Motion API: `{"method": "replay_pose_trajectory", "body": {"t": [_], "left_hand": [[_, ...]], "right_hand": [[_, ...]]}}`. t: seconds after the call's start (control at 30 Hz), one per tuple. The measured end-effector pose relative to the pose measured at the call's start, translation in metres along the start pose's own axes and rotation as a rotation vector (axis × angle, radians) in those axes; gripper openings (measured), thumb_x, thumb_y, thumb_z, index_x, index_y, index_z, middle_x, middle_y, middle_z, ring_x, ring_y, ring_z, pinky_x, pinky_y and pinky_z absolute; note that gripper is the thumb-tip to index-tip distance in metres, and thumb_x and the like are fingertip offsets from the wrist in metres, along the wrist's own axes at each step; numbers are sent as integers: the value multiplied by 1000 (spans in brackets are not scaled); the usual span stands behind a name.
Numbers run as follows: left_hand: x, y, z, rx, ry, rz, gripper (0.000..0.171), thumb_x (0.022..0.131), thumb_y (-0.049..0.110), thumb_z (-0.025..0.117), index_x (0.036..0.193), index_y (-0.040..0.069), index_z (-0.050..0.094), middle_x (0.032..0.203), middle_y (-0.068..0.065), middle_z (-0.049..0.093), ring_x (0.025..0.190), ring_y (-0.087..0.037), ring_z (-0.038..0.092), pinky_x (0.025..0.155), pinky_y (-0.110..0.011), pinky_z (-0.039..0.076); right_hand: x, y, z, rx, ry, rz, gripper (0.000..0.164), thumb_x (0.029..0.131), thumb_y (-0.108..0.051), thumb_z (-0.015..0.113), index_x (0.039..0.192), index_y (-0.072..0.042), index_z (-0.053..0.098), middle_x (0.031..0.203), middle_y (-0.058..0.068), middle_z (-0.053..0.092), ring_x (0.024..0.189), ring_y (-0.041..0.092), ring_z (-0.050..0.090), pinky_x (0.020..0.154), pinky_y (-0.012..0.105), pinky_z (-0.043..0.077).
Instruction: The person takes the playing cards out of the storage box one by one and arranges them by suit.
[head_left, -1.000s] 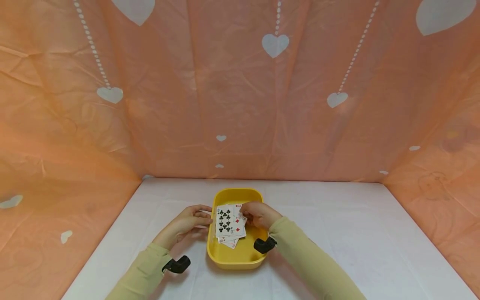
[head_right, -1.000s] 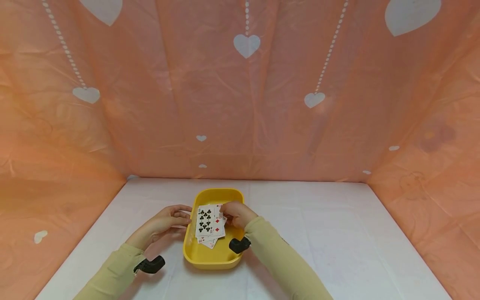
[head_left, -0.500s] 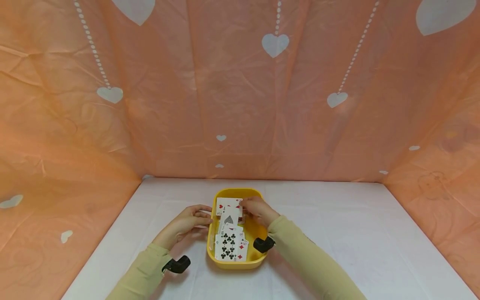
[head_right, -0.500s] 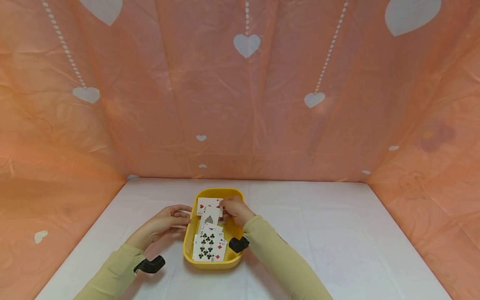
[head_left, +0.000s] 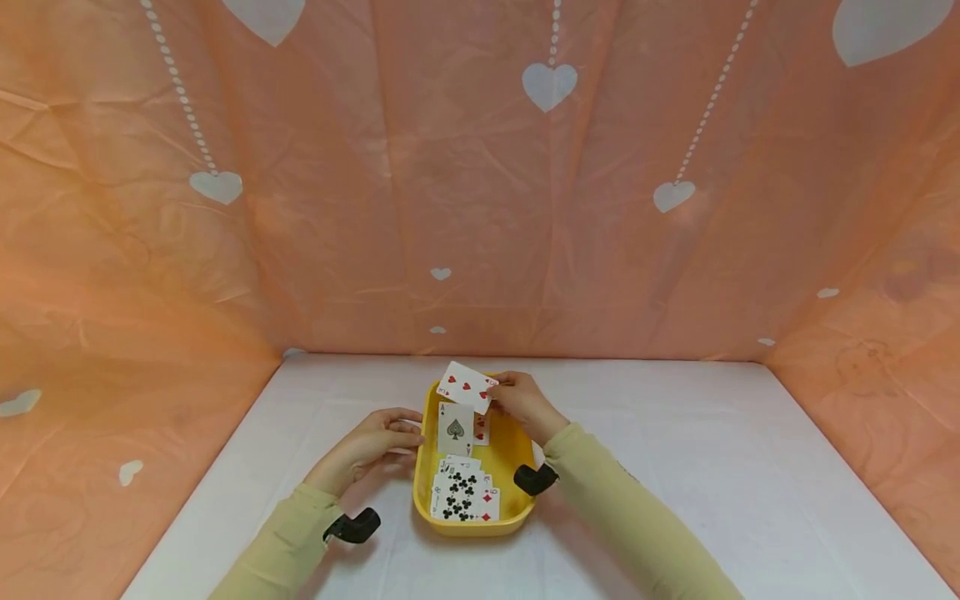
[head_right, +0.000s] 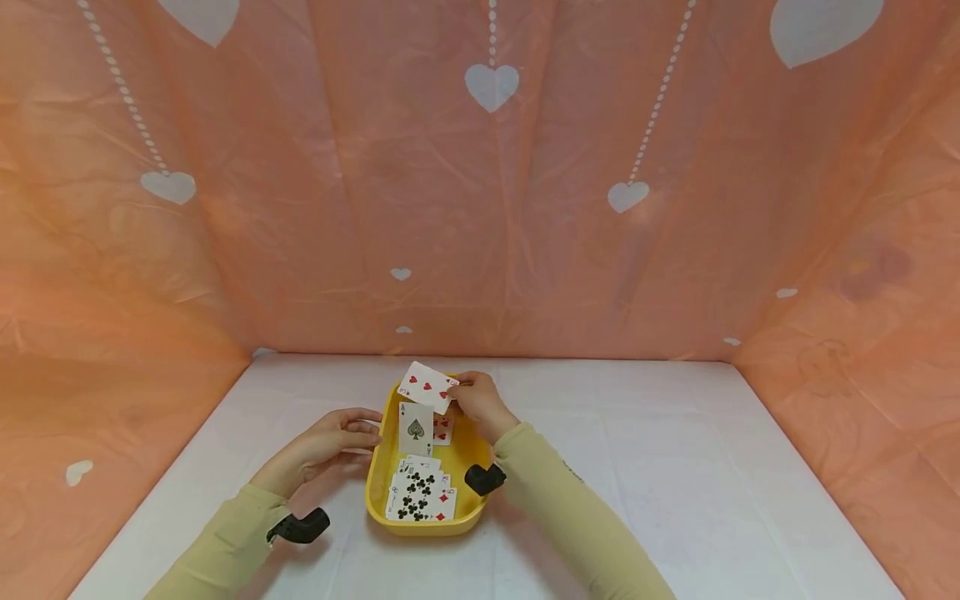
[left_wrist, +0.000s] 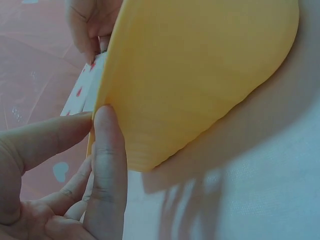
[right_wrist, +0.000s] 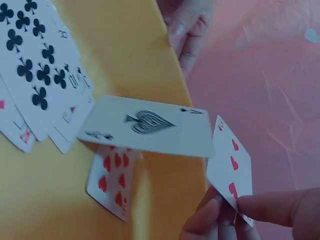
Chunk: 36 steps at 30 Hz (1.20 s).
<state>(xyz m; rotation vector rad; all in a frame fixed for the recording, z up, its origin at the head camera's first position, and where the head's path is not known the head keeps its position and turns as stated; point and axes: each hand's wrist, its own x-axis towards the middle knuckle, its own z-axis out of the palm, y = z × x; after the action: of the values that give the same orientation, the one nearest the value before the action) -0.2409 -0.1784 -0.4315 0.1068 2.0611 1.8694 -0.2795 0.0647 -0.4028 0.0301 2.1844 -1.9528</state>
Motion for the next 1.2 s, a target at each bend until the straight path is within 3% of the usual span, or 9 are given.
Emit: {"method": "replay_pose_trajectory", "body": {"t": [0.13,0.37,0.77,1.03,1.2], "left_hand": [[1,0,0,-2,6,3,45,85,-3,65,125,-14,46,92,-12,63,73,-16,64,75,-40,56],[3,0,0,-6,0,-1,47,86,-4,64,126,-15,44,98,-19,63,75,-18,65,75,-40,56],[2,-1,-2,-18,-11,8,46,85,-3,64,125,-15,44,94,-13,65,78,-20,66,75,-41,56],[-1,-2,-7,-38,-21,19,46,87,0,64,126,-14,44,100,-17,64,84,-22,65,78,-41,55],[0,0,-6,-53,-18,5,47,87,0,64,127,-15,43,103,-20,62,85,-23,65,77,-40,55]], "right_hand": [[2,-6,-9,46,-6,-7,30,90,1,57,118,10,52,100,20,62,74,22,59,67,29,49],[2,-11,-29,116,-21,-14,33,89,3,58,121,12,51,99,20,59,72,21,59,77,34,54],[-1,-5,-88,305,28,33,30,96,-4,50,122,12,48,103,16,58,79,20,60,75,26,51],[-3,24,-111,322,92,47,37,95,1,50,127,18,42,99,16,57,77,15,62,75,25,52],[-3,47,-116,333,121,78,35,93,3,51,123,19,46,94,11,61,79,14,63,85,30,52]]}}
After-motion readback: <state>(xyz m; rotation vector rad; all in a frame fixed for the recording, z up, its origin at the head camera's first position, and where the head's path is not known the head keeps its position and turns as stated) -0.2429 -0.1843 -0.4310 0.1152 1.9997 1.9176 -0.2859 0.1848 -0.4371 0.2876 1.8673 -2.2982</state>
